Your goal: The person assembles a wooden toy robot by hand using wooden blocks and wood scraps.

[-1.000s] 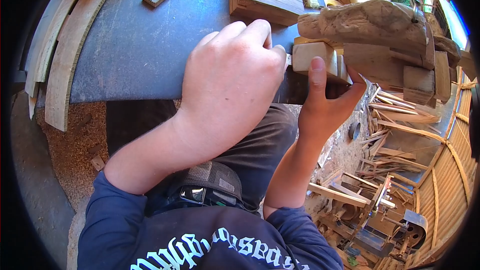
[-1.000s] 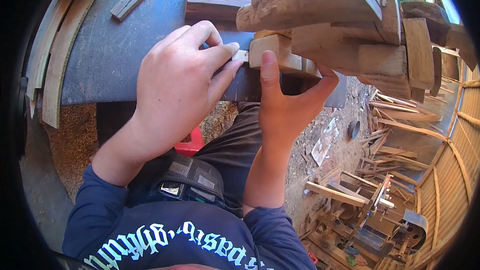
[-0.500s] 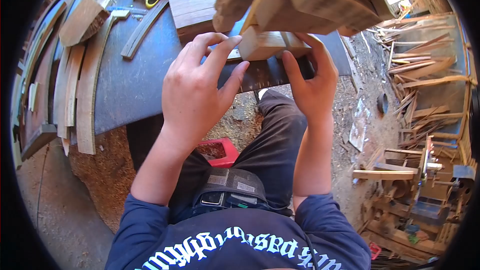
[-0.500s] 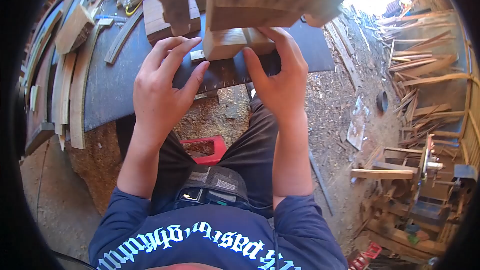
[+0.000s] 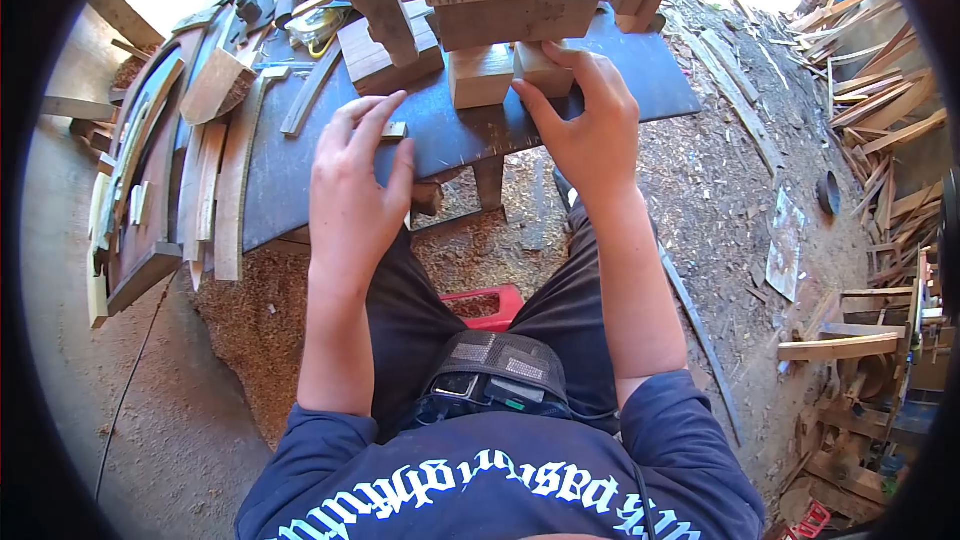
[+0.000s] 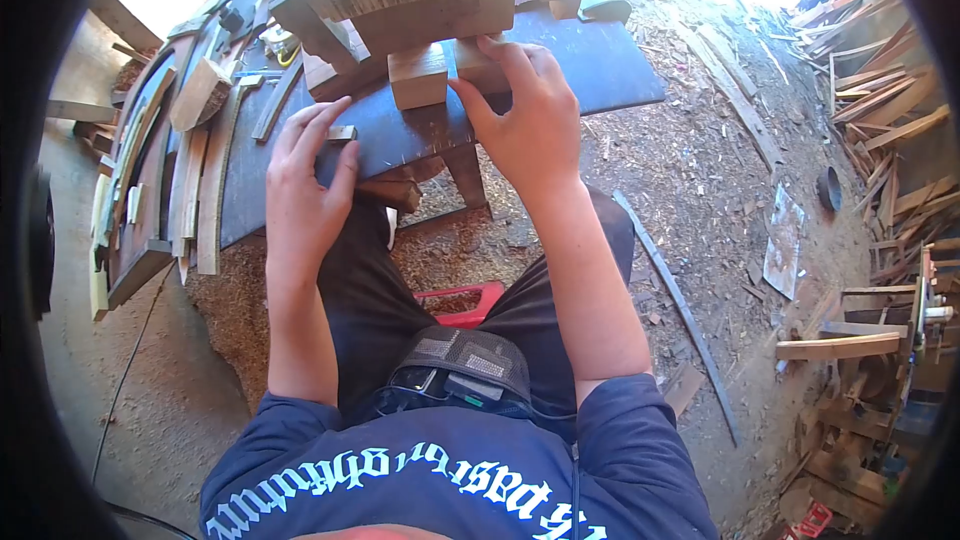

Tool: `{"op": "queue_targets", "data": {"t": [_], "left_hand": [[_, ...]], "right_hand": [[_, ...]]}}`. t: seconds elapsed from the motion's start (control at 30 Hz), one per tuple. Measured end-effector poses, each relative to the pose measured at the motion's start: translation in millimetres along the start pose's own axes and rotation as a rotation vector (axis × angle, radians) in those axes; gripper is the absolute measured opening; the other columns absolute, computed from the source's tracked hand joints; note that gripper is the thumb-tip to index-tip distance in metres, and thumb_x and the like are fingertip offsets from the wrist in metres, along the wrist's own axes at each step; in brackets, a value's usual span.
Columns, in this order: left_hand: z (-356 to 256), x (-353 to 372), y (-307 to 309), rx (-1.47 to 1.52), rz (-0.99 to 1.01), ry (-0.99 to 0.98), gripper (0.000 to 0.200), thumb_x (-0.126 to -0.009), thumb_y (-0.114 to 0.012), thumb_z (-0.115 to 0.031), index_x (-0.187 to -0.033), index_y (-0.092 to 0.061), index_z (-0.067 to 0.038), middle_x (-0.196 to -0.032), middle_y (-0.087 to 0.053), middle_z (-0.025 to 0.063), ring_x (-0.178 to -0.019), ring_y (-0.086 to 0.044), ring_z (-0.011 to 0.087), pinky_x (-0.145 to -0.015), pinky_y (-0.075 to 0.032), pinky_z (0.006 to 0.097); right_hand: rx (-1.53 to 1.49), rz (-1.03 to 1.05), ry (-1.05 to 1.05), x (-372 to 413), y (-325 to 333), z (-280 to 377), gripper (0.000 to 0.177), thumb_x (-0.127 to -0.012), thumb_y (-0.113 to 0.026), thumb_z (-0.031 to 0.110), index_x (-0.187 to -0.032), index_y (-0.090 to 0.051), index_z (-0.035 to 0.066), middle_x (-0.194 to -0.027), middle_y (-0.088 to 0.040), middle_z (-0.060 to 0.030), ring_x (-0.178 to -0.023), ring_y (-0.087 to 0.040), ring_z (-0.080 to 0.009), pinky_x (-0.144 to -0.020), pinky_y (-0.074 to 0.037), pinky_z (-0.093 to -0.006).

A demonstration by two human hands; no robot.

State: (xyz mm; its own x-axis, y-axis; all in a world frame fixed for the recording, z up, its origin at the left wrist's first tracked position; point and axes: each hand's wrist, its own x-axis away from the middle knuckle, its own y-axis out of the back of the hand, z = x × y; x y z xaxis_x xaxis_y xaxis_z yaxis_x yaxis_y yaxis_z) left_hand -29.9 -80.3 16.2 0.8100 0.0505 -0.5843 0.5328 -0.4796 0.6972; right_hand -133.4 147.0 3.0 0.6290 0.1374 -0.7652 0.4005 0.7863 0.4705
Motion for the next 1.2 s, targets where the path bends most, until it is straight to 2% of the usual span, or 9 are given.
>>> {"op": "queue_targets", "data": {"t": [0.07, 0.1, 0.23, 0.47, 0.67, 0.8, 0.93, 1.07, 1.2], "left_hand": [[-9.3, -2.8, -4.4, 0.07, -0.002, -0.013, 0.046, -0.091, -0.074, -0.007, -0.136, -0.067, -0.005, -0.127, -0.066, 0.0202, -0.113, -0.066, 0.0395, -0.1, -0.053, 0.0464], [-20.3, -6.0, -3.1, 0.21, 0.064, 0.103, 0.052, -0.091, -0.075, -0.009, -0.142, -0.062, -0.005, -0.131, -0.065, 0.0222, -0.117, -0.065, 0.0421, -0.102, -0.052, 0.0477], [-20.5, -17.3, -25.9, 0.185, -0.033, -0.099, 0.055, -0.092, -0.077, -0.01, -0.145, -0.061, -0.005, -0.135, -0.065, 0.0189, -0.123, -0.064, 0.0393, -0.103, -0.052, 0.0446], [-12.5, -16.5, -41.4, 0.123, -0.041, -0.108, 0.056, -0.094, -0.074, -0.016, -0.147, -0.058, -0.01, -0.13, -0.065, 0.0176, -0.115, -0.066, 0.0391, -0.097, -0.053, 0.0492], [-11.5, -16.6, -37.4, 0.148, -0.012, -0.067, 0.057, -0.093, -0.074, -0.01, -0.148, -0.059, -0.01, -0.119, -0.07, 0.0184, -0.109, -0.067, 0.041, -0.095, -0.053, 0.0491], [-6.1, -13.5, -39.5, 0.163, -0.015, -0.075, 0.062, -0.093, -0.074, -0.012, -0.153, -0.056, -0.012, -0.118, -0.07, 0.0181, -0.109, -0.067, 0.0404, -0.097, -0.053, 0.0482], [-7.3, -12.5, -36.6, 0.141, -0.005, -0.097, 0.064, -0.094, -0.074, -0.018, -0.155, -0.053, -0.013, -0.123, -0.068, 0.0179, -0.111, -0.067, 0.0408, -0.098, -0.053, 0.0489], [-4.4, -7.8, -38.4, 0.132, 0.001, -0.096, 0.066, -0.095, -0.073, -0.022, -0.157, -0.051, -0.015, -0.127, -0.066, 0.0182, -0.113, -0.066, 0.041, -0.099, -0.053, 0.0498], [0.7, -9.3, -44.9, 0.11, -0.023, -0.138, 0.066, -0.094, -0.073, -0.023, -0.156, -0.051, -0.013, -0.124, -0.066, 0.0166, -0.112, -0.066, 0.0374, -0.096, -0.053, 0.0483]], "right_hand": [[0.022, -0.02, -0.01, 2.8, -0.7, 4.4, 0.043, -0.083, -0.089, 0.027, -0.119, -0.074, 0.008, -0.101, -0.069, -0.0135, -0.091, -0.071, -0.0325, -0.077, -0.058, -0.0425], [0.036, -0.028, -0.014, 4.7, -0.2, 6.6, 0.043, -0.083, -0.089, 0.027, -0.12, -0.075, 0.009, -0.099, -0.068, -0.0132, -0.089, -0.07, -0.0322, -0.076, -0.057, -0.0425], [0.018, 0.008, -0.042, 11.1, 6.7, 9.8, 0.043, -0.085, -0.088, 0.025, -0.123, -0.075, 0.011, -0.096, -0.066, -0.013, -0.083, -0.069, -0.032, -0.072, -0.057, -0.0428], [-0.013, 0.024, -0.057, 13.6, 13.2, 14.7, 0.042, -0.086, -0.087, 0.019, -0.125, -0.076, 0.01, -0.1, -0.071, -0.0142, -0.09, -0.072, -0.0321, -0.079, -0.058, -0.0412], [0.025, 0.039, 0.024, 17.5, 11.4, 9.6, 0.047, -0.089, -0.082, 0.015, -0.133, -0.07, 0.008, -0.099, -0.07, -0.0162, -0.087, -0.07, -0.0358, -0.077, -0.057, -0.0449], [0.047, 0.15, 0.03, 16.0, 23.8, 19.9, 0.049, -0.092, -0.075, 0.011, -0.14, -0.065, 0.009, -0.109, -0.073, -0.0185, -0.095, -0.072, -0.0369, -0.082, -0.059, -0.0456], [0.262, 0.265, -0.068, 11.0, 58.0, 56.3, 0.048, -0.092, -0.075, 0.013, -0.139, -0.066, 0.011, -0.105, -0.075, -0.0157, -0.097, -0.073, -0.0371, -0.086, -0.059, -0.0471], [0.165, -0.054, 0.203, -39.6, 97.0, 87.2, 0.039, -0.091, -0.081, 0.029, -0.118, -0.07, 0.004, -0.098, -0.074, -0.0123, -0.092, -0.072, -0.0331, -0.084, -0.058, -0.0431], [0.201, -0.098, 0.463, -107.0, 96.0, 77.9, 0.055, -0.083, -0.092, 0.039, -0.116, -0.067, 0.003, -0.116, -0.072, -0.0168, -0.1, -0.072, -0.0306, -0.087, -0.057, -0.0401]]}}
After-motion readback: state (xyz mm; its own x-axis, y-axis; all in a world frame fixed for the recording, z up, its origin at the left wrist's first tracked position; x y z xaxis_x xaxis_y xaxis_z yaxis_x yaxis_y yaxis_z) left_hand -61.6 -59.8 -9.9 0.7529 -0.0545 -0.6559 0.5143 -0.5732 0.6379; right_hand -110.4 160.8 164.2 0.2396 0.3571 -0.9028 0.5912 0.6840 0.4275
